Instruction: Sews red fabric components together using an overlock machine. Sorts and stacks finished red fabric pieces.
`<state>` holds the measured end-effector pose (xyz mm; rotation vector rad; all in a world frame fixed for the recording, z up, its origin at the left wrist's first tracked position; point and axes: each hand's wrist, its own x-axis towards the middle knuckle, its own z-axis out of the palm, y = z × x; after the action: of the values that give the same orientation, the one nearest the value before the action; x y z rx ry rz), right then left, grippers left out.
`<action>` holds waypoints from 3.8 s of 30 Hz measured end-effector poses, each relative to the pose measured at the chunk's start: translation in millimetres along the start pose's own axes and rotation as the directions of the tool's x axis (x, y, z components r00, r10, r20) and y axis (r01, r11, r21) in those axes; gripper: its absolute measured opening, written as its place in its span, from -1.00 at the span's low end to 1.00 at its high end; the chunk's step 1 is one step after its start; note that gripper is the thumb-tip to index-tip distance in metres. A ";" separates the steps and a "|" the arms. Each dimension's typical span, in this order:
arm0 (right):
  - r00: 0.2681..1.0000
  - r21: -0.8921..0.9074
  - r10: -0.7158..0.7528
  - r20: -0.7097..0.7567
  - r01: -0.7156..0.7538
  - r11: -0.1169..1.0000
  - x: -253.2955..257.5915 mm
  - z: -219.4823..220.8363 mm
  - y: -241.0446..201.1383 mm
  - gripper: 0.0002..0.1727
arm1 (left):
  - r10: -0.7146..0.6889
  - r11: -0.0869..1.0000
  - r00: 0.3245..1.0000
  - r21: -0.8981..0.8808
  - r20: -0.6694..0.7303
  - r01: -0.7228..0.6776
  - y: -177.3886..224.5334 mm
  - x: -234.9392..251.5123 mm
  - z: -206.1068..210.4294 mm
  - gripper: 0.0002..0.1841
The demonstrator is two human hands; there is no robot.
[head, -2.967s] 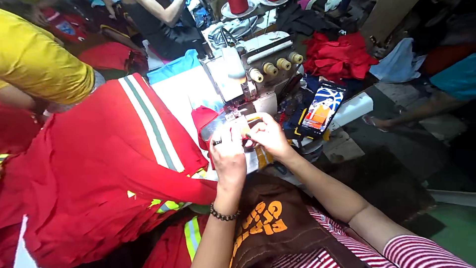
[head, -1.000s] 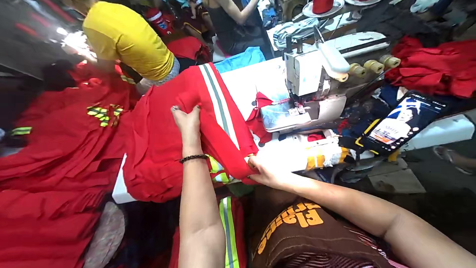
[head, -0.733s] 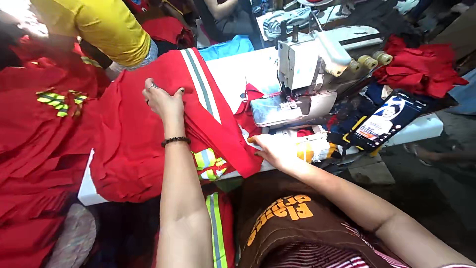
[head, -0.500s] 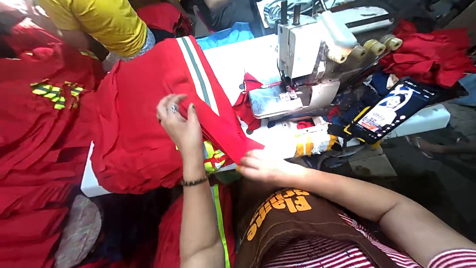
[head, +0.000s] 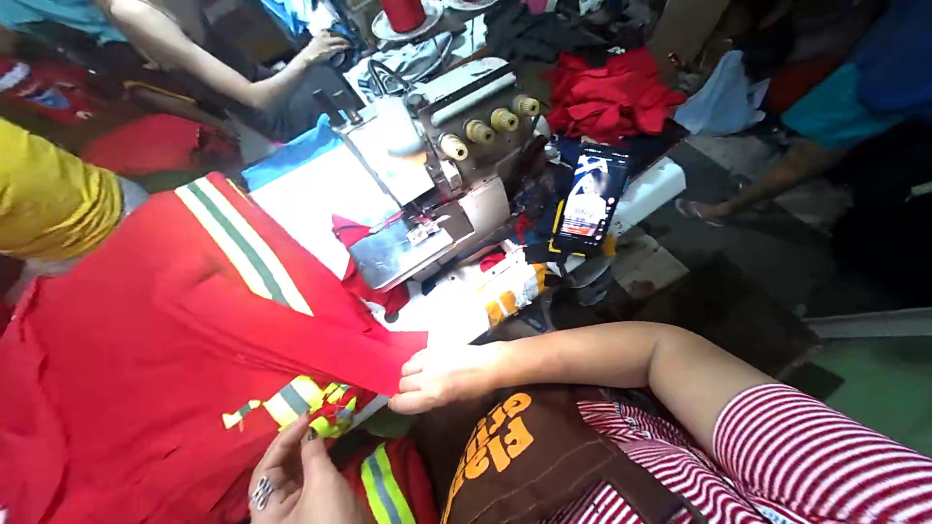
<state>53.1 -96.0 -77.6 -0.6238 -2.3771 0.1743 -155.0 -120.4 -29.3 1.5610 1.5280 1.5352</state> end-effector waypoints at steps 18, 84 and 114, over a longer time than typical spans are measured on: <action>0.944 0.261 0.075 -0.322 0.012 0.965 13.2 -107.4 -33.0 -0.84 | -0.420 0.697 0.870 -0.522 0.259 0.491 37.1 128.1 76.2 -0.72; 0.274 0.743 0.911 -0.309 -0.528 0.411 -28.3 -99.3 59.2 -0.43 | 0.528 0.643 0.785 0.451 0.324 -0.619 39.3 29.4 191.3 -0.80; 0.988 -0.091 -0.149 -0.046 0.144 0.985 -8.9 24.9 9.1 -0.80 | 0.108 0.949 0.964 0.263 0.242 -0.172 28.3 48.5 30.7 -0.69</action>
<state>46.8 -91.4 -104.4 -0.4852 -2.3785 -0.0111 -128.9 -73.8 5.9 1.9693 1.5853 1.1970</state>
